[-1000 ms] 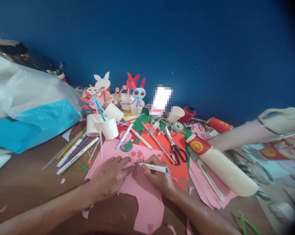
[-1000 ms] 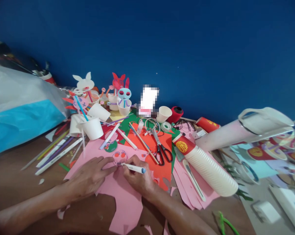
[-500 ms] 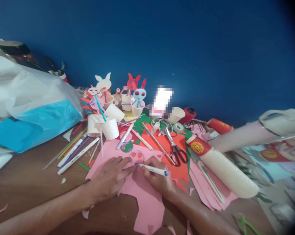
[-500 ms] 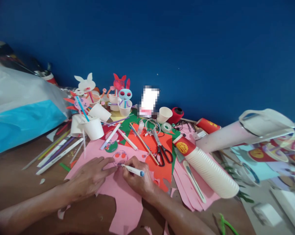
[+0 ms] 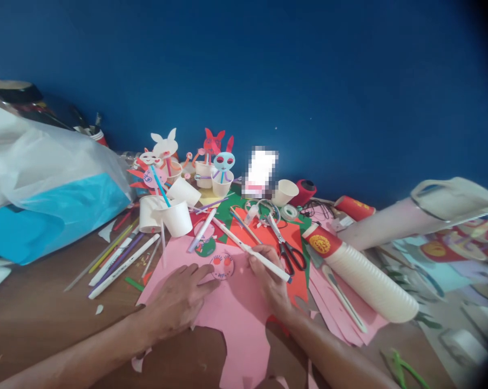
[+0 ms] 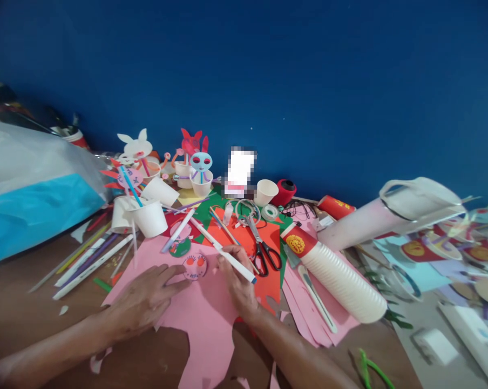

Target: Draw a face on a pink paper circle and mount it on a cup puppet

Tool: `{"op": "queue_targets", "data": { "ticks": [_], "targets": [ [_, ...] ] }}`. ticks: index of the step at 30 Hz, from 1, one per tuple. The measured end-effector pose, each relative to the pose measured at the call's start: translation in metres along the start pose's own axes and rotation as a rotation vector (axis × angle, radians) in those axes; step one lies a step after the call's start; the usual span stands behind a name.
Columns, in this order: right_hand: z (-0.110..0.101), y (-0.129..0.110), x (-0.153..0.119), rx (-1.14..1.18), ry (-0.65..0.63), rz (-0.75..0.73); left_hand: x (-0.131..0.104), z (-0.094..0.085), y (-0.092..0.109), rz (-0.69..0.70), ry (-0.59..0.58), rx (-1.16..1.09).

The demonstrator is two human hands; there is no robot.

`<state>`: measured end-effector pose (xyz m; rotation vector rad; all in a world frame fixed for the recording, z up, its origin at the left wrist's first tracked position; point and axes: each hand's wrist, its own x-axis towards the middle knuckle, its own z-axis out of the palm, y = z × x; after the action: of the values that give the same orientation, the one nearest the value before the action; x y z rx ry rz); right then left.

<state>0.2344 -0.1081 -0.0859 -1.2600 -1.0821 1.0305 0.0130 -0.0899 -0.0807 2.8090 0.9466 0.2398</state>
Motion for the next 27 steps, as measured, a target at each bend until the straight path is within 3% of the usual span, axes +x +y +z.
{"op": "queue_targets", "data": {
  "ticks": [6, 11, 15, 22, 27],
  "targets": [
    [-0.002, 0.003, -0.001, -0.041, -0.054, -0.042, 0.0, -0.003, 0.0, 0.024, 0.005, 0.003],
    [0.005, -0.005, 0.0, -0.004, -0.043, -0.007, -0.004, 0.011, -0.003, 0.013, 0.064, 0.053],
    [0.008, -0.008, 0.0, -0.05, -0.019, -0.071, -0.005, 0.022, -0.007, 0.01, 0.114, 0.049],
    [0.009, 0.001, 0.002, -0.134, -0.025, -0.104, -0.007, 0.021, -0.013, 0.058, 0.136, 0.042],
    [0.01, -0.005, -0.002, -0.15, -0.058, -0.005, -0.008, 0.028, -0.013, 0.037, 0.191, 0.086]
  ]
}}
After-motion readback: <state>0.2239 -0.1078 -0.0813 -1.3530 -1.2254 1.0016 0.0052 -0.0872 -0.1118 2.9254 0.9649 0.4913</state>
